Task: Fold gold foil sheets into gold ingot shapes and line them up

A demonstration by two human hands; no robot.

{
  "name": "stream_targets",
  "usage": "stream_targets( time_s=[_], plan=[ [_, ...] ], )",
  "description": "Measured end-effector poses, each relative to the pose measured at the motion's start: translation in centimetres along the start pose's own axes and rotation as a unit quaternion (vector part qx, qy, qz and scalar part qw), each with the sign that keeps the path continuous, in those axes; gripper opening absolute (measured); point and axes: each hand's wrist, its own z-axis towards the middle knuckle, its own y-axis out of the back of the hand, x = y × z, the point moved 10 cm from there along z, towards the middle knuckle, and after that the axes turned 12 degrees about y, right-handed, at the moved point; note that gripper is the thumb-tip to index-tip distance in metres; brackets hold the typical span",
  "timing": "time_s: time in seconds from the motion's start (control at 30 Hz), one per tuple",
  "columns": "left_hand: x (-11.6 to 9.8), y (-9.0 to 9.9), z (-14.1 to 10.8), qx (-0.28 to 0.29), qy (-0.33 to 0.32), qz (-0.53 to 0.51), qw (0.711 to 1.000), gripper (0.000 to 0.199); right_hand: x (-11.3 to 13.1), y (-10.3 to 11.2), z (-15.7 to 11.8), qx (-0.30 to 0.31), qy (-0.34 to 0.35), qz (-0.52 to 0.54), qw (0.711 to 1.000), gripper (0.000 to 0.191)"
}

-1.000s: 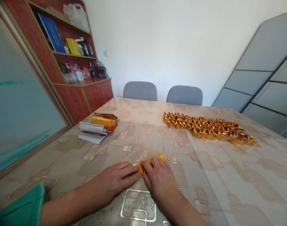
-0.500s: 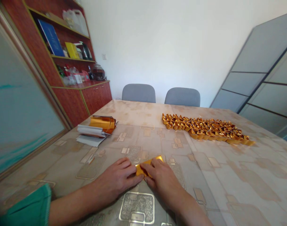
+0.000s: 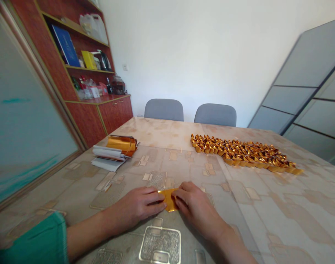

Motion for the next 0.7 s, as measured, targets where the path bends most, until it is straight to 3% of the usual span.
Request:
stream_targets(
  time_s=[0.17, 0.43, 0.7],
  plan=[
    [0.0, 0.4, -0.7, 0.005, 0.024, -0.049, 0.999, 0.027, 2.1, -1.0, 0.9, 0.021, 0.037, -0.07, 0.997, 0.017],
    [0.0, 0.5, -1.1, 0.057, 0.03, -0.057, 0.996, 0.034, 1.8, -1.3, 0.9, 0.03, 0.024, -0.103, 0.994, 0.017],
    [-0.5, 1.0, -1.1, 0.034, 0.027, -0.068, 0.997, 0.031, 0.8, -1.0, 1.1, 0.013, 0.024, -0.087, 0.996, 0.019]
  ],
)
